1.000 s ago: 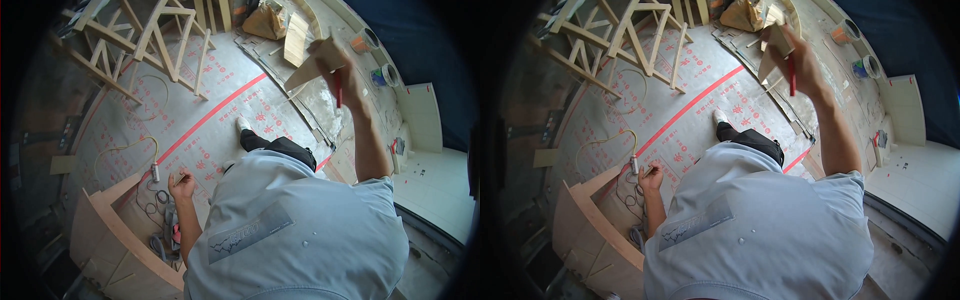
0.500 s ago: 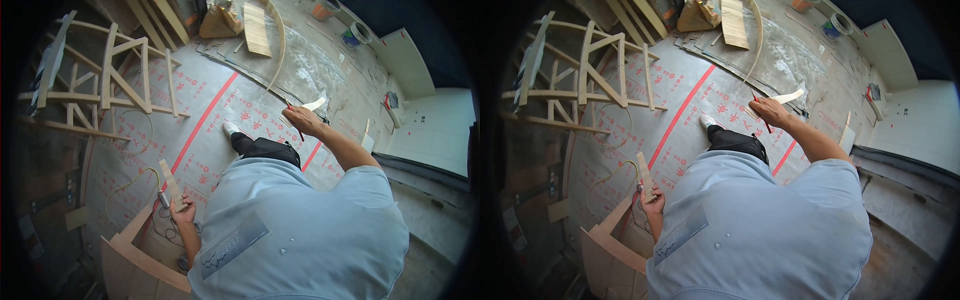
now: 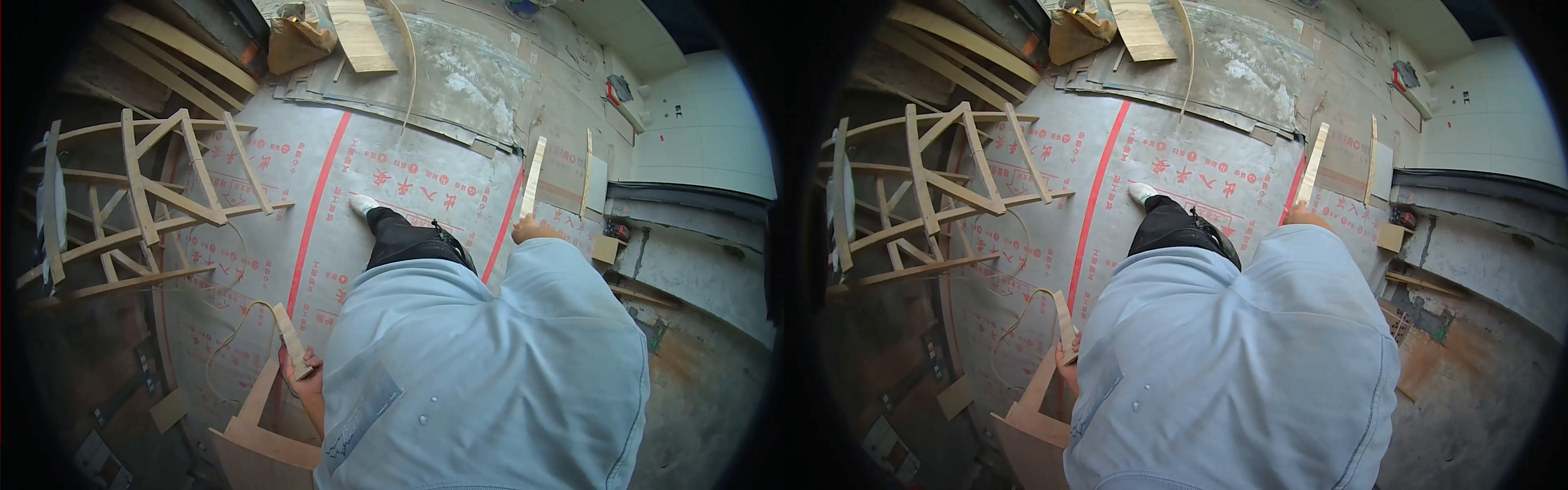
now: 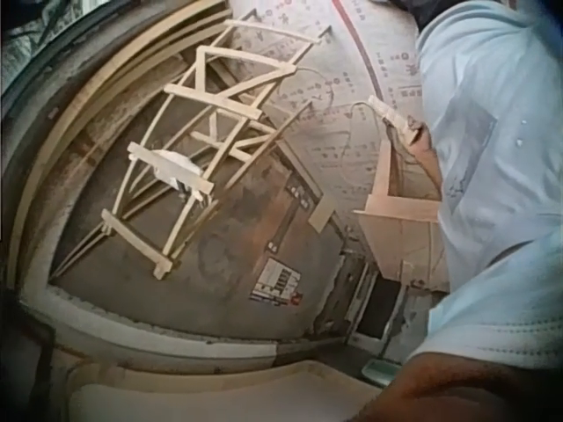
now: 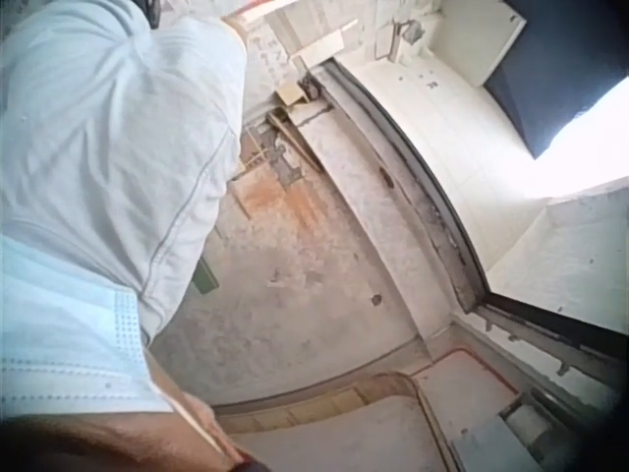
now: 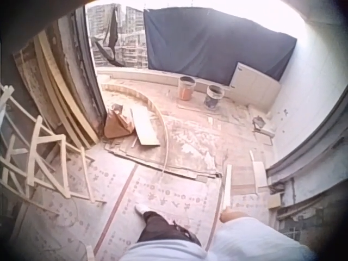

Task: Measuring, cutting, applying glue, and nailing wooden strips to a structure during renovation.

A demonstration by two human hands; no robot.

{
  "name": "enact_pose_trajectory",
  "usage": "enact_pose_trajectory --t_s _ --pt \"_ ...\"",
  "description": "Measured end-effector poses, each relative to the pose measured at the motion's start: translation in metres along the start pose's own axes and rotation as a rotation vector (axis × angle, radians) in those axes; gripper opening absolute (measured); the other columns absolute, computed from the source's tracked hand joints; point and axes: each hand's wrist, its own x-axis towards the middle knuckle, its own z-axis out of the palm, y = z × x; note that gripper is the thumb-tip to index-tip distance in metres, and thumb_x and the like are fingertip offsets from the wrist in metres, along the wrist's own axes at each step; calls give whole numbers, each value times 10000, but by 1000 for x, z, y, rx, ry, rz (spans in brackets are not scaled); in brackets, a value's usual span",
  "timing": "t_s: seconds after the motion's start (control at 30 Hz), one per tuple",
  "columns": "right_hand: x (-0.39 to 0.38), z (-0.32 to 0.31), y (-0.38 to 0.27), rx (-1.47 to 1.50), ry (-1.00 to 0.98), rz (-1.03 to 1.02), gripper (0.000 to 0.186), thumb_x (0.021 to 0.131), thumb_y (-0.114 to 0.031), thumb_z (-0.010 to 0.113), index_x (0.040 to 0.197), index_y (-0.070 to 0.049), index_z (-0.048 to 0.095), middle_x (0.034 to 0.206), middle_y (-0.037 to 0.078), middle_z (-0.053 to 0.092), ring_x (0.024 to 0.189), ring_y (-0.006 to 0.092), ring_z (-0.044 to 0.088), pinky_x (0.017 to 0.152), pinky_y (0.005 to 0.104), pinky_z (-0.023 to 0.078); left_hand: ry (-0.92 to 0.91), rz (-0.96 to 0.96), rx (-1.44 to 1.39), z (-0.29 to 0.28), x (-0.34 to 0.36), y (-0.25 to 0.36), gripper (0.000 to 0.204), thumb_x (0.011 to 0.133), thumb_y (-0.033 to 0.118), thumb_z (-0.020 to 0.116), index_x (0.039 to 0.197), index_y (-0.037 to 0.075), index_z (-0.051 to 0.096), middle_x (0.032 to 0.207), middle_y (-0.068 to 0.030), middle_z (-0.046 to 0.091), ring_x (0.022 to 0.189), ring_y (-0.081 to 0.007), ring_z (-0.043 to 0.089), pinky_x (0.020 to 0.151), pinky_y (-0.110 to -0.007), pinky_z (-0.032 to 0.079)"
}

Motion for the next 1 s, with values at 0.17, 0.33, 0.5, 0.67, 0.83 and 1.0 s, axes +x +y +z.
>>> enact_pose_trajectory --t_s 0.17,0.33,0.5,0.67,0.83,1.0 --pt "-6 11 -32 324 -101 46 286 923 -338 572 963 -108 737 975 97 728 944 222 675 732 422 520 306 103 439 41 -26 -27 525 950 351 514 1299 -39 477 791 -103 526 720 -203 515 658 -338 470" --pt "-5 -74 -51 643 -67 -71 322 900 -365 606 843 -84 753 857 101 738 808 217 699 665 399 532 225 -71 770 42 -40 -20 492 955 334 519 1298 -18 488 791 -86 543 713 -197 537 652 -322 476" --pt "17 -179 -59 1389 334 -93 307 936 -254 591 782 -14 706 719 97 714 607 169 667 553 322 519 134 -198 1054 36 -57 -13 460 960 317 523 1296 2 500 791 -70 561 707 -191 558 646 -307 482" --pt "12 -308 -71 2006 365 -361 464 970 -390 587 1276 -42 561 1178 162 646 1019 264 627 865 448 522 -106 -207 1284 59 -74 -27 440 950 216 567 1343 34 492 857 -68 622 720 -175 609 674 -299 509" --pt "-16 -422 -97 2400 300 -268 597 946 -485 598 1363 -78 474 1247 156 611 1178 304 546 1015 558 409 -280 -164 1440 79 -97 -37 538 928 171 601 1418 24 434 896 -83 644 746 -167 619 702 -322 517" --pt "-46 -488 -121 2647 -18 -919 474 958 -447 599 1269 -97 531 1166 119 634 1091 268 590 960 526 456 -283 -205 1437 74 -109 -38 553 924 174 610 1424 23 430 885 -90 656 727 -169 623 704 -320 523"
